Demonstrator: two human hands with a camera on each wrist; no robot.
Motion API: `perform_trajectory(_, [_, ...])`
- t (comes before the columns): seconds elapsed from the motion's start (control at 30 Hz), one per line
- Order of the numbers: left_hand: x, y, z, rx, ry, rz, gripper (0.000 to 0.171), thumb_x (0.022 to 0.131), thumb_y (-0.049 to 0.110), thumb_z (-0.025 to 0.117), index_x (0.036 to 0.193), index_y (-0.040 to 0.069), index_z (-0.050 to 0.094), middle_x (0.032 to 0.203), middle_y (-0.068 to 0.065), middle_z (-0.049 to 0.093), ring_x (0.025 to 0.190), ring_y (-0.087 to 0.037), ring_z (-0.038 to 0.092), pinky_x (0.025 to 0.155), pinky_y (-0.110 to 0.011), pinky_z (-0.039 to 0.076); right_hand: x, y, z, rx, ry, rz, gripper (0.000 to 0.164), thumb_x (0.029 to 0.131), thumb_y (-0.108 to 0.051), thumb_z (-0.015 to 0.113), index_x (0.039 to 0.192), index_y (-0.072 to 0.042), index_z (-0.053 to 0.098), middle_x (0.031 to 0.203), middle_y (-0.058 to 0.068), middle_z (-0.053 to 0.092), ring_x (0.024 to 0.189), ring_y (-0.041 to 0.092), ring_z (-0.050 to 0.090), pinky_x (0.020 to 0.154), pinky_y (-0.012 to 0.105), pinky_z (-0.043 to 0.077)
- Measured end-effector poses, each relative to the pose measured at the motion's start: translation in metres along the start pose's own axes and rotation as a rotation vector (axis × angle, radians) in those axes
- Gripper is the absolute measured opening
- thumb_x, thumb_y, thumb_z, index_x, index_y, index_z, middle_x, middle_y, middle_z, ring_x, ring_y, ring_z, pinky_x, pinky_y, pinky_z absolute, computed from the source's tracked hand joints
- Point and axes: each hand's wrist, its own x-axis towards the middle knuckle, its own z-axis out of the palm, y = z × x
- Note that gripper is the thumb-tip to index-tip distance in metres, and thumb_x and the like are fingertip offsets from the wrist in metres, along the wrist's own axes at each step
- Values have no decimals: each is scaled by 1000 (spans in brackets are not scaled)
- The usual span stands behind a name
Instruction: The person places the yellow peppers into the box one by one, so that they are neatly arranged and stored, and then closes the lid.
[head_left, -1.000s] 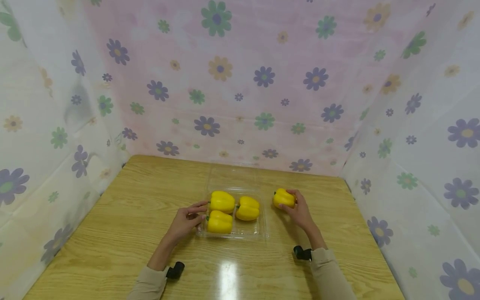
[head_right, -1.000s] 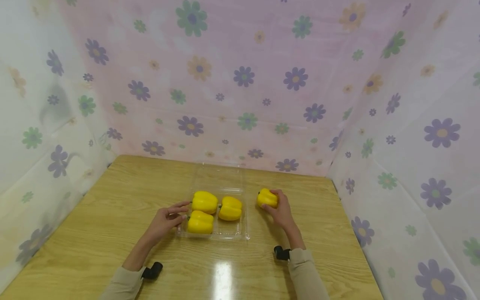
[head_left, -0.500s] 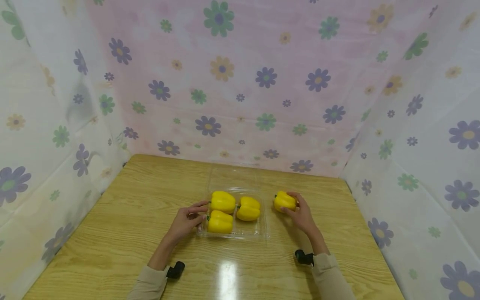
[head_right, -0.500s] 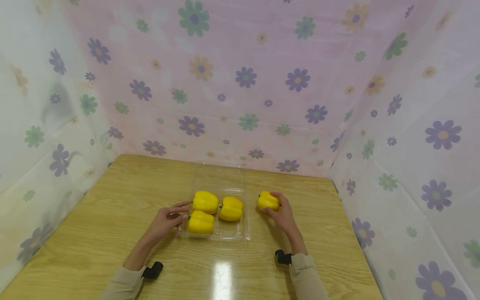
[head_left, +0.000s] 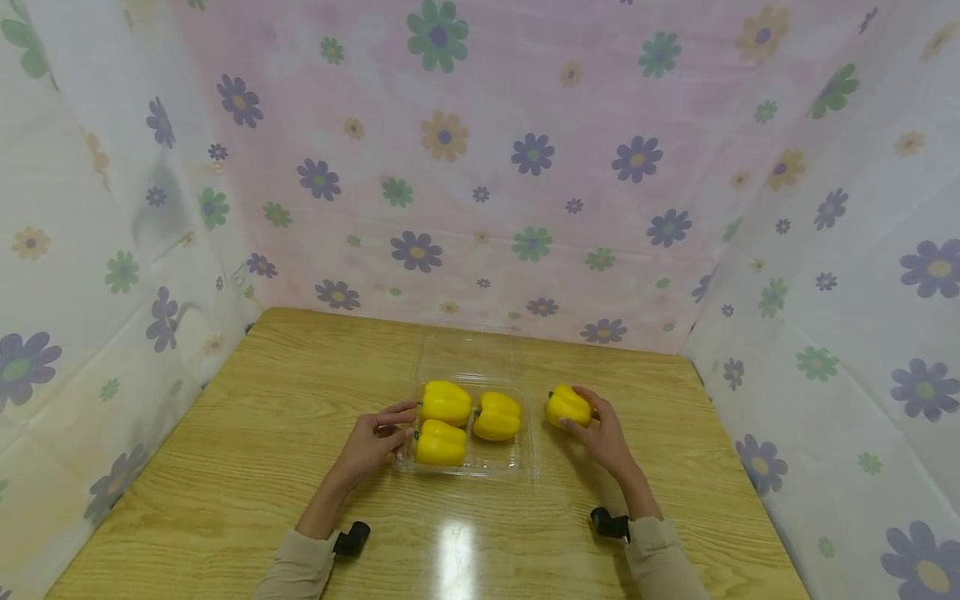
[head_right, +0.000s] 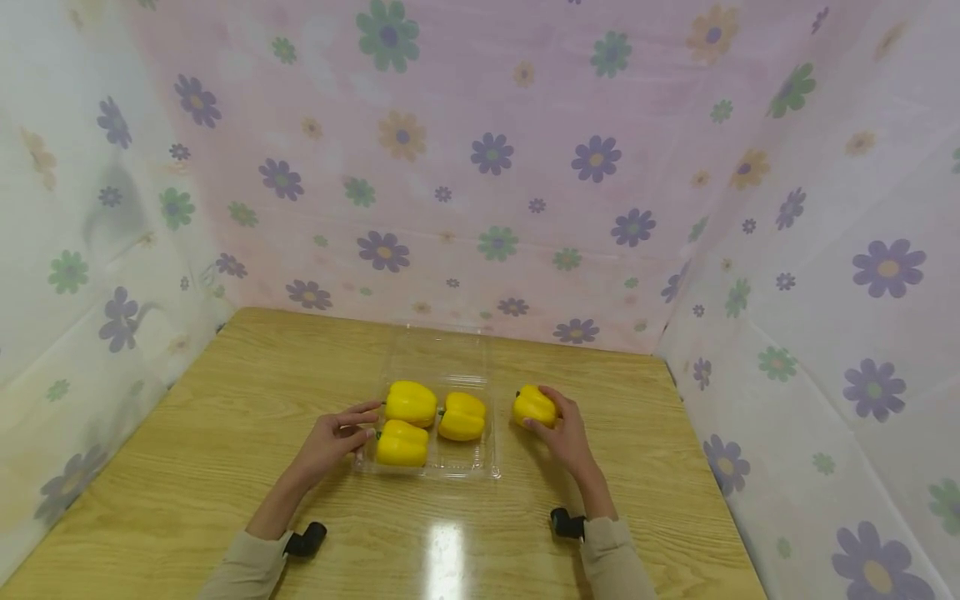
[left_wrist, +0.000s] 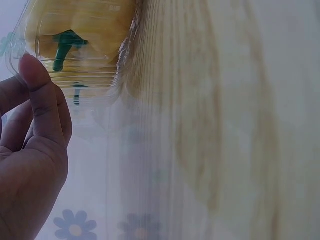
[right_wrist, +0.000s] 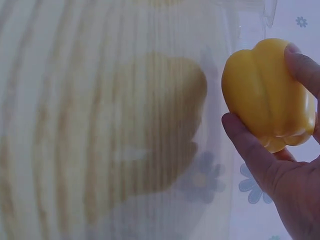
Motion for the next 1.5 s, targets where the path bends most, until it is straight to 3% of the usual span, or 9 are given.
perform_trajectory(0.23, [0,0,1,13,5,-3,34,98,0,64,128,-16,62,154,-28,43,71,-9,58,58,-19,52,-9,-14,2,85,30,-12,62,93,-3,72,149,6,44,149,35,39,134,51,38,111,68,32])
perform_trajectory(0.37, [-1,-1,0,33,9,1,33,99,1,64,128,-14,63,154,-27,44,84,-11,63,60,-19,53,-11,-9,4,78,44,-10,62,95,-6,72,149,1,45,150,30,39,133,44,41,111,63,34])
perform_trajectory(0.6, [-2,-2,0,44,18,5,32,99,2,65,127,-13,64,153,-26,45,97,-13,66,62,-19,53,-12,2,6,80,62,-63,62,95,-12,73,150,-7,46,150,22,43,130,31,44,108,45,38])
perform_trajectory(0.77, [-2,-2,0,32,11,12,32,99,2,64,127,-14,63,153,-27,44,93,-13,66,61,-19,52,-16,1,6,98,69,-97,62,95,-11,73,150,-9,46,149,21,43,126,20,45,103,22,37])
perform_trajectory(0.9, [-2,-2,0,28,12,13,32,99,2,64,128,-14,63,153,-27,44,89,-12,65,61,-19,52,-18,1,6,121,76,-127,62,95,-7,72,151,-8,46,150,21,42,123,8,45,101,13,36])
perform_trajectory(1.17, [1,0,-2,35,27,-9,31,99,2,65,127,-12,65,153,-23,46,91,-15,65,60,-19,52,-16,2,6,202,62,-162,61,96,-3,70,151,-6,45,153,22,40,123,1,48,101,10,39])
perform_trajectory(1.4, [1,-1,-2,57,20,2,32,98,3,66,127,-12,65,153,-24,47,107,-24,67,63,-19,53,-17,3,8,242,38,-161,61,96,0,67,152,-4,44,153,22,41,118,2,53,94,12,47])
perform_trajectory(1.5, [0,-1,-1,53,17,6,32,98,3,66,127,-12,65,153,-25,46,102,-19,68,62,-19,53,-19,0,9,255,32,-166,61,97,2,66,153,-3,43,153,22,41,117,2,53,91,14,50])
